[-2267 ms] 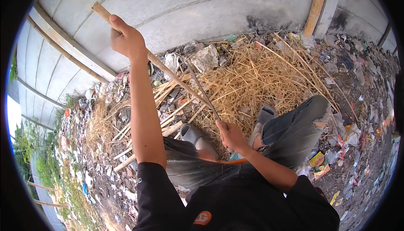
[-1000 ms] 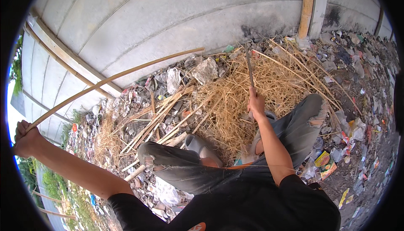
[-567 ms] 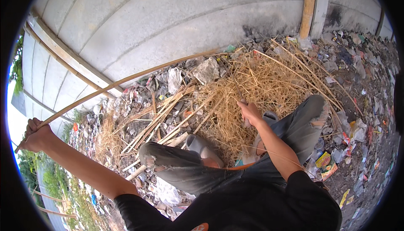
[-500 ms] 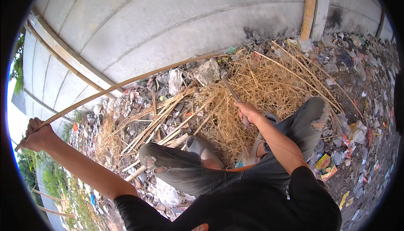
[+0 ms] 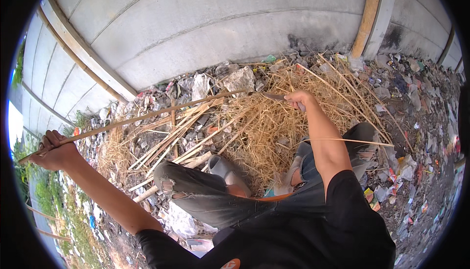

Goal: The person sits on the ground and splits long bamboo poles into thin strips using a machete. They hold the pole vertically and strike it repeatedly to separate the fibers. Later, they use a small blue utility knife to trim the edges of the resulting strips.

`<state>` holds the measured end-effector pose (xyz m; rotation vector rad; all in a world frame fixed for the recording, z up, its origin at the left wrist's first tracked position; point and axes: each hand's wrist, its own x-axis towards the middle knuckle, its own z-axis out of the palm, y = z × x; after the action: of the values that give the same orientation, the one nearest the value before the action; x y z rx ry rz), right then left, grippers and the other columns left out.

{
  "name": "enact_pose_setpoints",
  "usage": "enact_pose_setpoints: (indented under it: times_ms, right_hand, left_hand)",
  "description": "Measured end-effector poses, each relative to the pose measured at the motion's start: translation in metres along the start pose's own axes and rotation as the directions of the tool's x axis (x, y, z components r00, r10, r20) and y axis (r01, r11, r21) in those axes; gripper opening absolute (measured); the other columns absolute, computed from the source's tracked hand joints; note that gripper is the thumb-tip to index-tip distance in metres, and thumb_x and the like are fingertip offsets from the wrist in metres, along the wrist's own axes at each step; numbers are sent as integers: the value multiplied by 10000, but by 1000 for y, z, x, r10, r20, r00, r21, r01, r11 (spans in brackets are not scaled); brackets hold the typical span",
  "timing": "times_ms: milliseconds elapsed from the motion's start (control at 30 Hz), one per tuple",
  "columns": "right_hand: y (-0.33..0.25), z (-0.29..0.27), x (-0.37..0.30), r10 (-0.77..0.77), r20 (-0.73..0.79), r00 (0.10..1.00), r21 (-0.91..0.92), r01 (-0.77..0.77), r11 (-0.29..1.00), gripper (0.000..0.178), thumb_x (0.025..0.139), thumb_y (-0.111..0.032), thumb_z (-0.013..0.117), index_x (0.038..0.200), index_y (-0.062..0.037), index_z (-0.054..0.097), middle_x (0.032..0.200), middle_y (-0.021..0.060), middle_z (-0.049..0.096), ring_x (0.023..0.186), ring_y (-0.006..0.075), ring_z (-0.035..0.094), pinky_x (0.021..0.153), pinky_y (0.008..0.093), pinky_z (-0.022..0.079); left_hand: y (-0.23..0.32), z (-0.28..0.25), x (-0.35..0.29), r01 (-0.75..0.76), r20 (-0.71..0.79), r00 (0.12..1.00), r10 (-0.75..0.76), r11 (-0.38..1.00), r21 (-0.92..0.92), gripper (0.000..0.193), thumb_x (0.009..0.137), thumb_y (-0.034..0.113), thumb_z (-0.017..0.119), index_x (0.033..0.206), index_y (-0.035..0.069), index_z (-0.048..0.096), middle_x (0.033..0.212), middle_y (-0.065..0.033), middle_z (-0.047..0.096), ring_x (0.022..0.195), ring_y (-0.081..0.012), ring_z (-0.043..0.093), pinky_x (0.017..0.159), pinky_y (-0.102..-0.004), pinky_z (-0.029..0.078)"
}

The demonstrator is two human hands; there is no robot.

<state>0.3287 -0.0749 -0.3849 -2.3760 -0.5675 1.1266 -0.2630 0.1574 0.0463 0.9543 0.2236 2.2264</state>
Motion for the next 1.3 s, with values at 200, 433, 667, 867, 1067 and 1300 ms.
enact_pose_setpoints:
  times_ms: [200, 433, 667, 867, 1067, 1300]
  right_hand:
    - [2, 34, -23, -112, -373, 921, -310, -10, 951, 444, 1004, -412, 583, 950, 10, 712, 826, 151, 700, 681, 246, 662, 676, 411, 534]
    - [-38, -28, -69, -353, -340, 872, -366, 224, 903, 550, 993, -469, 590, 808, 43, 672, 722, 175, 662, 568, 270, 612, 628, 433, 516]
    - [-36, 79, -148, -140, -375, 916, 729, 385, 565, 456, 957, -439, 666, 699, -84, 543, 585, 6, 506, 463, 93, 511, 439, 292, 422]
    - [-20, 166, -173, -119, -210, 970, 838, 241, 489, 389, 927, -367, 706, 710, -87, 546, 566, 0, 496, 445, 99, 499, 423, 285, 402]
    - [-2, 198, -178, -164, -120, 979, 756, 197, 624, 382, 933, -363, 702, 740, -52, 591, 557, 3, 503, 443, 101, 503, 426, 299, 389]
    - [-8, 204, -183, -180, -126, 976, 695, 216, 685, 339, 966, -328, 684, 768, -83, 560, 599, -27, 499, 457, 71, 465, 419, 275, 374]
  left_hand:
    - [-20, -1, -10, 26, 81, 996, -28, 999, 28, 567, 1029, 608, 356, 691, 157, 294, 549, -10, 268, 463, -153, 239, 451, -300, 210]
    - [-35, -34, 10, 204, 422, 898, -125, 968, -147, 576, 1028, 587, 343, 672, 137, 391, 525, 13, 286, 449, -132, 263, 422, -292, 228]
    - [-28, -4, -5, 200, 524, 836, -164, 980, -13, 526, 1036, 510, 386, 670, 133, 385, 524, 4, 281, 442, -119, 252, 417, -279, 214]
    - [-55, 54, -69, 168, 543, 821, -176, 984, 65, 511, 1045, 490, 374, 702, 113, 387, 527, -5, 273, 419, -111, 229, 392, -261, 198]
    - [-87, 67, -106, 238, 491, 828, -271, 963, 130, 525, 1045, 487, 359, 689, 102, 369, 543, -6, 237, 445, -130, 208, 389, -282, 192]
    - [-105, 58, -99, 239, 409, 875, -260, 965, 103, 552, 1047, 522, 309, 688, 106, 367, 533, -6, 232, 448, -133, 199, 390, -282, 185]
